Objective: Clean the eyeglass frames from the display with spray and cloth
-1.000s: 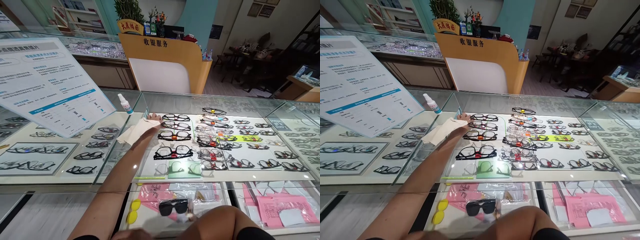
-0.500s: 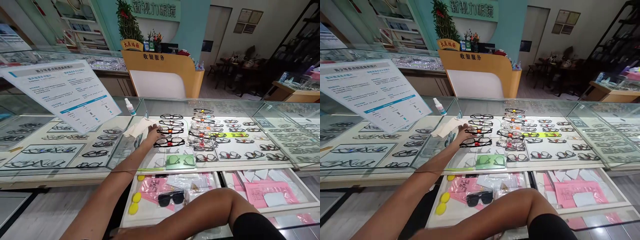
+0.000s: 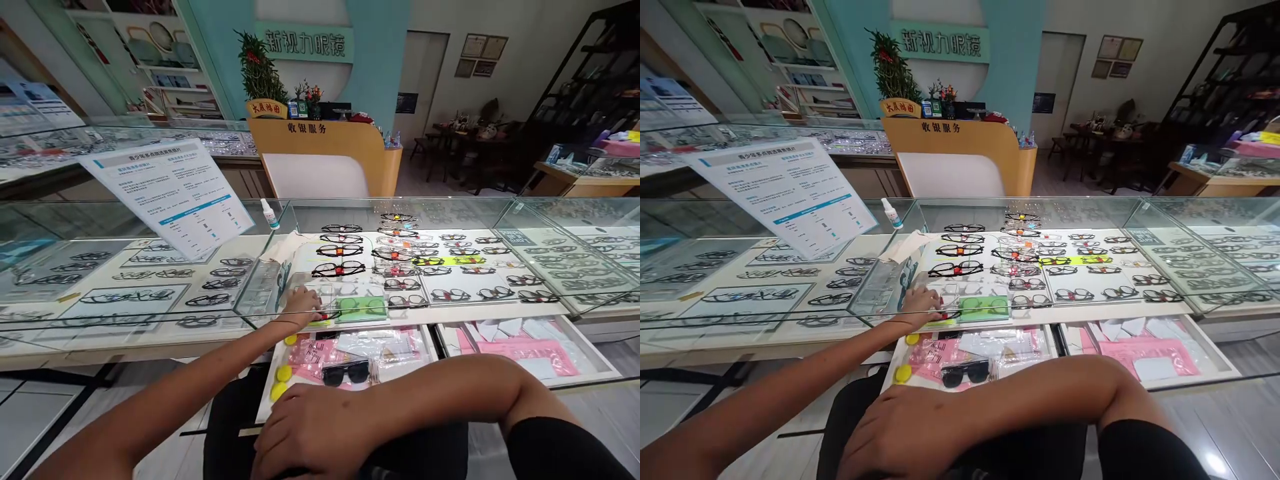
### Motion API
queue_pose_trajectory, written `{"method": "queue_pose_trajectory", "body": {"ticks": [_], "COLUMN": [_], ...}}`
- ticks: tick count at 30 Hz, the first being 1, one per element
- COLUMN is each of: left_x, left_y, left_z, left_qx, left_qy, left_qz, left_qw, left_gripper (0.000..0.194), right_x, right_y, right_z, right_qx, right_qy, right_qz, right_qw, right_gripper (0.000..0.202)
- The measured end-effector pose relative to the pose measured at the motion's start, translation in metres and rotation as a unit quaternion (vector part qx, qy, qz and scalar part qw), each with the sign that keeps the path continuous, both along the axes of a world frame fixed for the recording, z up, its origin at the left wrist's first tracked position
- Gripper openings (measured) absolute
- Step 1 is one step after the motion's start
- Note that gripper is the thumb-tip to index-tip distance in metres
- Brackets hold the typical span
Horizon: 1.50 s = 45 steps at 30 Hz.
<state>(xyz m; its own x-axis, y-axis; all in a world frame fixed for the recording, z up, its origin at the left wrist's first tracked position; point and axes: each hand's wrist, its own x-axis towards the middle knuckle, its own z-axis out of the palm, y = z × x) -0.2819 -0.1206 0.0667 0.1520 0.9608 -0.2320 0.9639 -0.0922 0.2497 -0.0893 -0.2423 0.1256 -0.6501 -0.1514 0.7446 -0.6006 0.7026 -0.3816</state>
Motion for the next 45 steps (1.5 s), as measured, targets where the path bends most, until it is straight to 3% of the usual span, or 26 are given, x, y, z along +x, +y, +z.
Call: {"method": "queue_pose_trajectory", "body": {"ticks": [4, 7, 8, 10, 12, 14, 15, 18, 21, 23, 26, 30, 34, 37, 40, 45], "left_x": [0.005, 0.014, 0.018, 0.025, 0.029, 0.027, 0.024, 0.013, 0.005, 0.004, 0.009, 0.019, 0.024, 0.025, 0.024, 0.019], "left_y": [-0.051, -0.083, -0.091, -0.103, -0.105, -0.093, -0.082, -0.026, 0.051, 0.106, 0.177, 0.24, 0.273, 0.289, 0.3, 0.313], "left_z": [0.008, 0.031, 0.042, 0.072, 0.107, 0.143, 0.159, 0.199, 0.221, 0.225, 0.218, 0.192, 0.165, 0.152, 0.147, 0.153], "left_qx": [-0.051, -0.094, -0.107, -0.132, -0.147, -0.145, -0.122, -0.016, 0.067, 0.113, 0.135, 0.129, 0.119, 0.102, 0.085, 0.054], "left_qy": [-0.011, -0.025, -0.032, -0.051, -0.075, -0.085, -0.083, -0.055, -0.015, 0.018, 0.055, 0.079, 0.097, 0.104, 0.109, 0.123], "left_qz": [-0.031, -0.068, -0.083, -0.1, -0.123, -0.142, -0.148, -0.137, -0.128, -0.123, -0.099, -0.068, -0.055, -0.055, -0.059, -0.069], "left_qw": [0.998, 0.993, 0.99, 0.985, 0.979, 0.976, 0.978, 0.989, 0.989, 0.986, 0.984, 0.986, 0.987, 0.988, 0.989, 0.989], "left_gripper": [0.01, 0.011, 0.013, 0.018, 0.023, 0.025, 0.025, 0.031, 0.035, 0.032, 0.029, 0.024, 0.019, 0.025, 0.035, 0.036], "right_x": [0.053, 0.101, 0.12, 0.162, 0.21, 0.256, 0.276, 0.314, 0.324, 0.324, 0.324, 0.328, 0.328, 0.328, 0.328, 0.328], "right_y": [0.008, 0.052, 0.075, 0.13, 0.185, 0.23, 0.245, 0.269, 0.274, 0.276, 0.281, 0.283, 0.283, 0.282, 0.282, 0.281], "right_z": [0.045, 0.074, 0.079, 0.078, 0.066, 0.047, 0.037, 0.013, -0.001, -0.006, -0.012, -0.016, -0.016, -0.016, -0.015, -0.016], "right_qx": [0.034, 0.05, 0.054, 0.063, 0.056, 0.043, 0.033, 0.014, 0.017, 0.02, 0.018, 0.019, 0.025, 0.029, 0.029, 0.024], "right_qy": [-0.015, -0.05, -0.052, -0.074, -0.148, -0.225, -0.238, -0.235, -0.228, -0.23, -0.233, -0.234, -0.234, -0.236, -0.231, -0.219], "right_qz": [-0.083, -0.205, -0.287, -0.454, -0.601, -0.714, -0.736, -0.779, -0.794, -0.795, -0.798, -0.801, -0.798, -0.798, -0.797, -0.795], "right_qw": [0.996, 0.976, 0.955, 0.886, 0.784, 0.661, 0.633, 0.581, 0.563, 0.561, 0.555, 0.551, 0.554, 0.554, 0.557, 0.565], "right_gripper": [0.025, 0.017, 0.019, 0.023, 0.02, 0.02, 0.019, 0.022, 0.024, 0.023, 0.025, 0.025, 0.025, 0.025, 0.023, 0.021]}}
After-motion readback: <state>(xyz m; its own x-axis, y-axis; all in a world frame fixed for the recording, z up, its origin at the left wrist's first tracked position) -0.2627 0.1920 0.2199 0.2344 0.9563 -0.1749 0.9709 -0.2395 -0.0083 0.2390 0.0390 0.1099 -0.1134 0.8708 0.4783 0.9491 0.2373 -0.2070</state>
